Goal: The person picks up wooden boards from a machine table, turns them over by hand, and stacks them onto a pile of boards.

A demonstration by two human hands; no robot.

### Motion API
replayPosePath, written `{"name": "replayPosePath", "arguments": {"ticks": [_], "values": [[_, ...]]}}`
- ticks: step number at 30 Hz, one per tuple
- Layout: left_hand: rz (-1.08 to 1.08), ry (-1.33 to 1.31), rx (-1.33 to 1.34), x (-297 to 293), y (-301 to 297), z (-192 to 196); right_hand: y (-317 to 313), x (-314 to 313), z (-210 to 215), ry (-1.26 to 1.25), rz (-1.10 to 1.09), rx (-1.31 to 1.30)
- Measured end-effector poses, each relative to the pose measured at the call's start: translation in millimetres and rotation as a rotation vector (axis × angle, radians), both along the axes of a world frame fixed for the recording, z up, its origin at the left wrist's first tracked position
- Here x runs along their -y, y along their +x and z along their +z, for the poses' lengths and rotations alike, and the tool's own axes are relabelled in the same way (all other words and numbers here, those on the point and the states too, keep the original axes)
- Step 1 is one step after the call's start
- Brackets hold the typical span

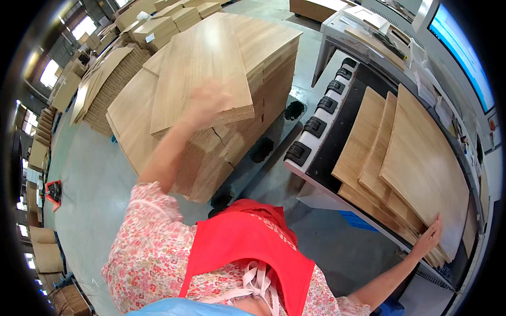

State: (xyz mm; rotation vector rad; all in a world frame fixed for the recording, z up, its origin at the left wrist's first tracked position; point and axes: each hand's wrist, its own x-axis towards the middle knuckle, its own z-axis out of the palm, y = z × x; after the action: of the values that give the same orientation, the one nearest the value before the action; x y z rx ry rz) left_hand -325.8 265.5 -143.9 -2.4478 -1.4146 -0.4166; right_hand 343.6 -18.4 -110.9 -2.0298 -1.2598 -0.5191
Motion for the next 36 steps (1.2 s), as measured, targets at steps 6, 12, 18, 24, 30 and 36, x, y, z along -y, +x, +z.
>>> {"name": "replayPosePath", "arguments": {"ticks": [6, 12, 18, 24, 30, 36], "values": [[0.871, -0.270, 0.006, 33.9, -174.5, -31.7, -162.2, -42.9, 56.9, 0.179, 0.051, 0.096], [0.732, -0.495, 0.918, 50.2, -188.6, -60.4, -364.6, -163.3, 17.7, -0.046, 1.050, -0.257], [0.652, -0.396, 0.747, 55.7, -184.5, -61.5, -450.7, -249.4, -59.2, -0.209, 1.039, -0.334], [0.761, -0.467, 0.548, 110.7, -150.1, -50.2, -460.3, -252.1, -86.9, -0.199, 0.977, -0.913], [0.647, -0.346, 0.686, 160.5, -120.8, -66.7, -448.7, -209.3, -108.1, -0.003, 0.539, -1.772], [0.502, -0.327, 1.314, 186.7, -72.1, -61.3, -443.0, -135.0, -118.2, -0.202, 0.848, -0.764]]}}
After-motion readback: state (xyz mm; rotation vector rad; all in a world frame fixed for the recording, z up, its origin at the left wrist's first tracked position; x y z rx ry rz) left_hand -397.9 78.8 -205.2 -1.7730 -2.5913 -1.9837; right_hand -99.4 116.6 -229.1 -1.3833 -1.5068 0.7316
